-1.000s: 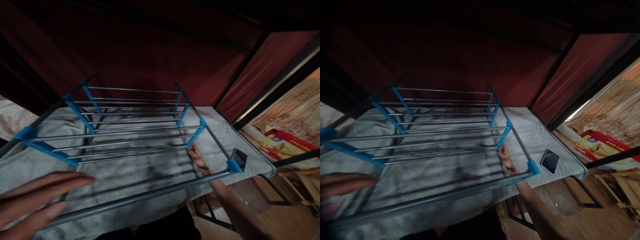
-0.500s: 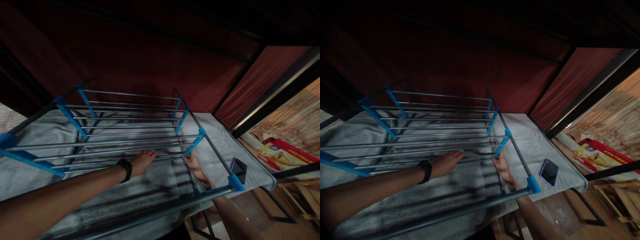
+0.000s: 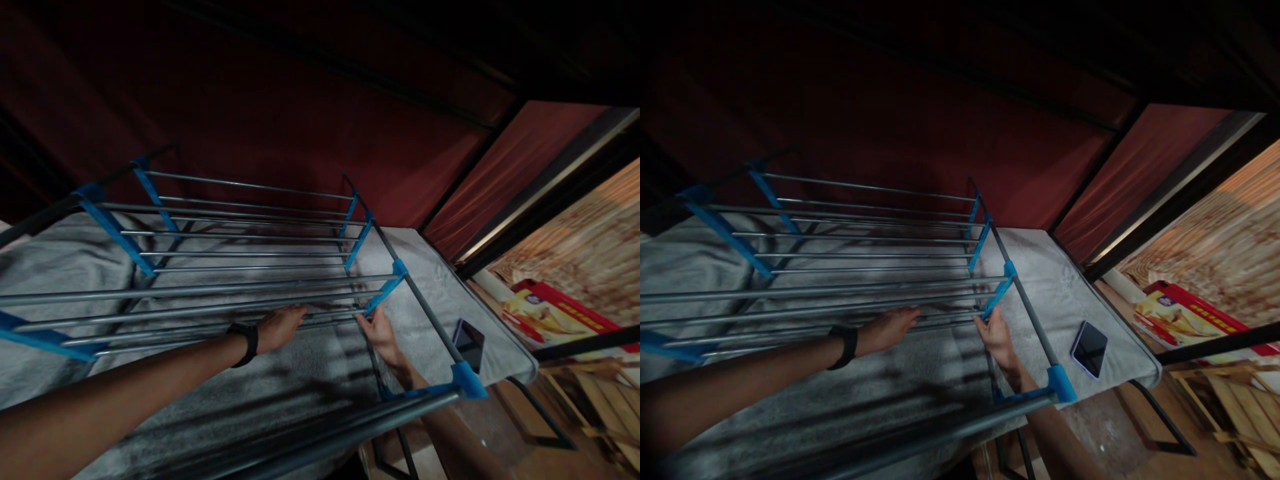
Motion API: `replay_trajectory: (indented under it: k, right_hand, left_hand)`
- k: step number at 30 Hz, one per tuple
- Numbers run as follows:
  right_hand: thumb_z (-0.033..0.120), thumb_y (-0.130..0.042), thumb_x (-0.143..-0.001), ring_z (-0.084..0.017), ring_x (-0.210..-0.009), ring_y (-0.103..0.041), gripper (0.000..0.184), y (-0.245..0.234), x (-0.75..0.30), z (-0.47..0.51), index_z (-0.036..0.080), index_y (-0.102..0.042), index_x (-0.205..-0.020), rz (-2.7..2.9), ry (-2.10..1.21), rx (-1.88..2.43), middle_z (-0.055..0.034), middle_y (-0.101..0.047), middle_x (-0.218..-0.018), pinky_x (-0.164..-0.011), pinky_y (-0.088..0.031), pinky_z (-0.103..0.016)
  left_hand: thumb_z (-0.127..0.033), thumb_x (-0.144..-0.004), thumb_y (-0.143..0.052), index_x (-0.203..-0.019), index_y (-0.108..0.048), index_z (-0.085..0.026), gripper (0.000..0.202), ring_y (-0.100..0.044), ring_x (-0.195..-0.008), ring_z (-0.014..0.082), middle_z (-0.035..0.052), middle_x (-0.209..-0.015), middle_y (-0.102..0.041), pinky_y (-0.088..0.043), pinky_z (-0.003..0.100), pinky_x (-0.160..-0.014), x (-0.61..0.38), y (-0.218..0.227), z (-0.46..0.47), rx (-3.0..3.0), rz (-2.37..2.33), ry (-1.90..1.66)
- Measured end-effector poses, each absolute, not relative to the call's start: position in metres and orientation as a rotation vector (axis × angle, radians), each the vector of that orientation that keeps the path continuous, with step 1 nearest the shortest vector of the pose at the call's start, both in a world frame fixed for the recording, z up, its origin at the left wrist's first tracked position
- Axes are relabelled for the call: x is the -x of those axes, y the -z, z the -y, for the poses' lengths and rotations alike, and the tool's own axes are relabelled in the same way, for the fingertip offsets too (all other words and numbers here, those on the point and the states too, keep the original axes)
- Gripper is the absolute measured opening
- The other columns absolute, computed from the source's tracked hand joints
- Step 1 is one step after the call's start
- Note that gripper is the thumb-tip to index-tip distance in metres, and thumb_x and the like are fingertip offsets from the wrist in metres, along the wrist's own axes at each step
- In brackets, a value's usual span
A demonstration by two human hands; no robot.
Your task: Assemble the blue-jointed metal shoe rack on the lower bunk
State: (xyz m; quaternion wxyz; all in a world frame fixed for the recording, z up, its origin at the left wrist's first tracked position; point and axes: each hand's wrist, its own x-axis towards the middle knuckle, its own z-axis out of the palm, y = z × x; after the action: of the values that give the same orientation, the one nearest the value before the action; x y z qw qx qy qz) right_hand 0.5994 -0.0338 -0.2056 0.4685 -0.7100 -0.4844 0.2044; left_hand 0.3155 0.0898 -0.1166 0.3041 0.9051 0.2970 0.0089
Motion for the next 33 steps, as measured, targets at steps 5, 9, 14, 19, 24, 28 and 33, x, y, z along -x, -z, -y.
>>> replay_trajectory:
  k: [5, 9, 14, 19, 24, 28, 33]
  right_hand:
    - [0.048, -0.062, -0.083, -0.023, -0.076, -0.066, 0.039, 0.206, -0.605, 0.032, 0.026, -0.047, -0.112, 1.252, -0.473, 1.809, -0.0006, -0.071, -0.092, -0.069, -0.049, -0.033]
    - [0.048, -0.059, -0.086, -0.025, -0.082, -0.066, 0.035, 0.204, -0.604, 0.032, 0.026, -0.048, -0.111, 1.277, -0.433, 1.827, -0.0022, -0.07, -0.092, -0.073, -0.048, -0.034]
    - [0.045, -0.056, -0.087, -0.028, -0.087, -0.066, 0.035, 0.199, -0.6, 0.032, 0.025, -0.05, -0.114, 1.287, -0.381, 1.845, -0.0045, -0.07, -0.096, -0.076, -0.048, -0.036]
    - [0.042, -0.051, -0.09, -0.028, -0.091, -0.065, 0.032, 0.196, -0.598, 0.031, 0.023, -0.05, -0.115, 1.294, -0.339, 1.862, -0.0064, -0.069, -0.098, -0.078, -0.047, -0.037]
    - [0.042, -0.05, -0.09, -0.029, -0.087, -0.063, 0.029, 0.195, -0.597, 0.031, 0.024, -0.05, -0.112, 1.298, -0.303, 1.879, -0.0071, -0.068, -0.094, -0.075, -0.047, -0.039]
    - [0.041, -0.049, -0.09, -0.031, -0.088, -0.064, 0.025, 0.194, -0.596, 0.031, 0.028, -0.05, -0.112, 1.303, -0.283, 1.901, -0.0067, -0.068, -0.092, -0.072, -0.046, -0.04]
    - [0.039, -0.047, -0.09, -0.031, -0.088, -0.065, 0.023, 0.193, -0.595, 0.031, 0.03, -0.05, -0.111, 1.306, -0.278, 1.923, -0.0068, -0.069, -0.091, -0.072, -0.046, -0.039]
  left_hand:
    - [-0.022, -0.092, -0.037, -0.103, -0.06, -0.018, 0.026, -0.064, -0.1, 0.0278, 0.0142, -0.108, -0.068, -0.046, 0.038, -0.087, -0.316, 0.115, -0.091, -2.372, -0.797, -0.025]
    - [-0.024, -0.092, -0.038, -0.102, -0.06, -0.019, 0.025, -0.065, -0.093, 0.0255, 0.0113, -0.102, -0.07, -0.047, 0.035, -0.079, -0.315, 0.114, -0.093, -2.375, -0.832, -0.008]
    - [-0.027, -0.093, -0.038, -0.105, -0.062, -0.021, 0.028, -0.066, -0.091, 0.0242, 0.0096, -0.1, -0.071, -0.047, 0.034, -0.079, -0.314, 0.118, -0.096, -2.381, -0.864, -0.005]
    - [-0.028, -0.094, -0.037, -0.119, -0.06, -0.02, 0.036, -0.065, -0.104, 0.0267, 0.0113, -0.112, -0.071, -0.048, 0.038, -0.089, -0.314, 0.117, -0.097, -2.353, -0.859, -0.003]
    - [-0.027, -0.094, -0.037, -0.119, -0.062, -0.02, 0.036, -0.065, -0.107, 0.0278, 0.0112, -0.116, -0.07, -0.048, 0.04, -0.094, -0.313, 0.113, -0.095, -2.336, -0.891, 0.016]
    - [-0.029, -0.095, -0.037, -0.126, -0.059, -0.02, 0.039, -0.062, -0.114, 0.0269, 0.0113, -0.124, -0.068, -0.046, 0.04, -0.099, -0.313, 0.113, -0.095, -2.313, -0.901, 0.025]
    - [-0.03, -0.095, -0.036, -0.126, -0.059, -0.017, 0.041, -0.063, -0.113, 0.0265, 0.0122, -0.125, -0.067, -0.047, 0.039, -0.1, -0.312, 0.114, -0.098, -2.317, -0.872, 0.038]
